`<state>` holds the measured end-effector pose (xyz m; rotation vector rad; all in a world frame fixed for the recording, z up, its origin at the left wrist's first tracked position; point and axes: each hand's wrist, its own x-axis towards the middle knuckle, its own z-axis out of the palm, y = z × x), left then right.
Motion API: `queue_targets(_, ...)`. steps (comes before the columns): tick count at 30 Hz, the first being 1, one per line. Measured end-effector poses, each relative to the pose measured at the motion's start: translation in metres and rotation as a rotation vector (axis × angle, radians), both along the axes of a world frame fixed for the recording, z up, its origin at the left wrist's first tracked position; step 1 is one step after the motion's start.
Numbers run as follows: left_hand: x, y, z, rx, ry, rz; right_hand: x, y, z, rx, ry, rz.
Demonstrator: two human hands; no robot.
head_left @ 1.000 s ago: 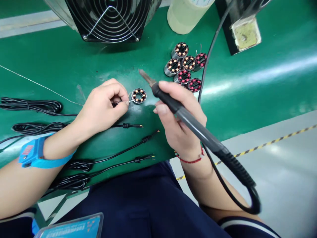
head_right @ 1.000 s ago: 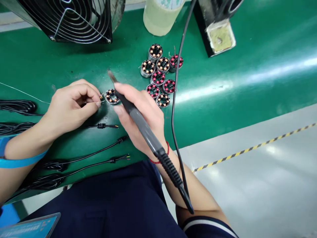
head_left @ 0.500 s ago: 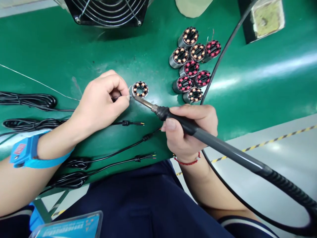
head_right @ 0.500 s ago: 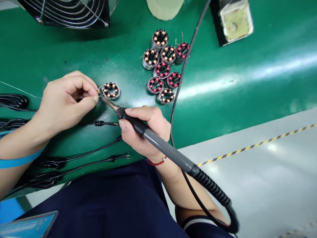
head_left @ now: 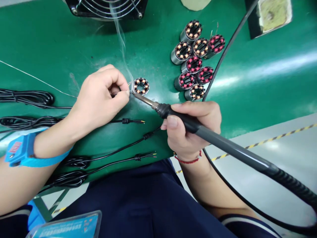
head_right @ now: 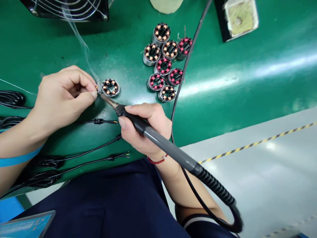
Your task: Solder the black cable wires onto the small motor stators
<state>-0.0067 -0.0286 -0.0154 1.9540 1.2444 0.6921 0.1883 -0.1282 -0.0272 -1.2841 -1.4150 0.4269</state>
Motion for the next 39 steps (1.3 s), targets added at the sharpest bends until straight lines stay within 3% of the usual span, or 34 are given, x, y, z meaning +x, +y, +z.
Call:
queue_targets(12, 0.001, 0.001, 0.004, -0.020, 0.027, -0.007, 0.000, 0.005, 0.001, 0.019, -0.074, -0.016)
queue_targets(17, 0.000, 0.002, 0.005, 0.002, 0.034, -0.006, 0.003, 0.015, 0.007, -0.021, -0.100, 0.115)
queue_targets(22, 0.000, 0.002, 0.005, 0.000, 0.021, -0.013, 0.004, 0.037, 0.025, -0.158, -0.019, 0.275)
queue_targets(25, 0.000, 0.001, 0.005, 0.001, 0.013, -0.005, 0.000, 0.055, 0.031, -0.213, -0.167, 0.378)
queue_targets(31, -0.001, -0.001, 0.008, -0.071, 0.046, 0.012, -0.011, 0.072, 0.011, -0.115, -0.476, 0.385)
queue_targets(35, -0.006, 0.000, 0.011, -0.120, 0.071, -0.022, -0.013, 0.071, -0.002, -0.055, -0.451, 0.360)
queue_targets(39, -0.008, 0.005, 0.021, -0.073, 0.247, -0.060, -0.013, 0.071, -0.010, -0.008, -0.405, 0.338)
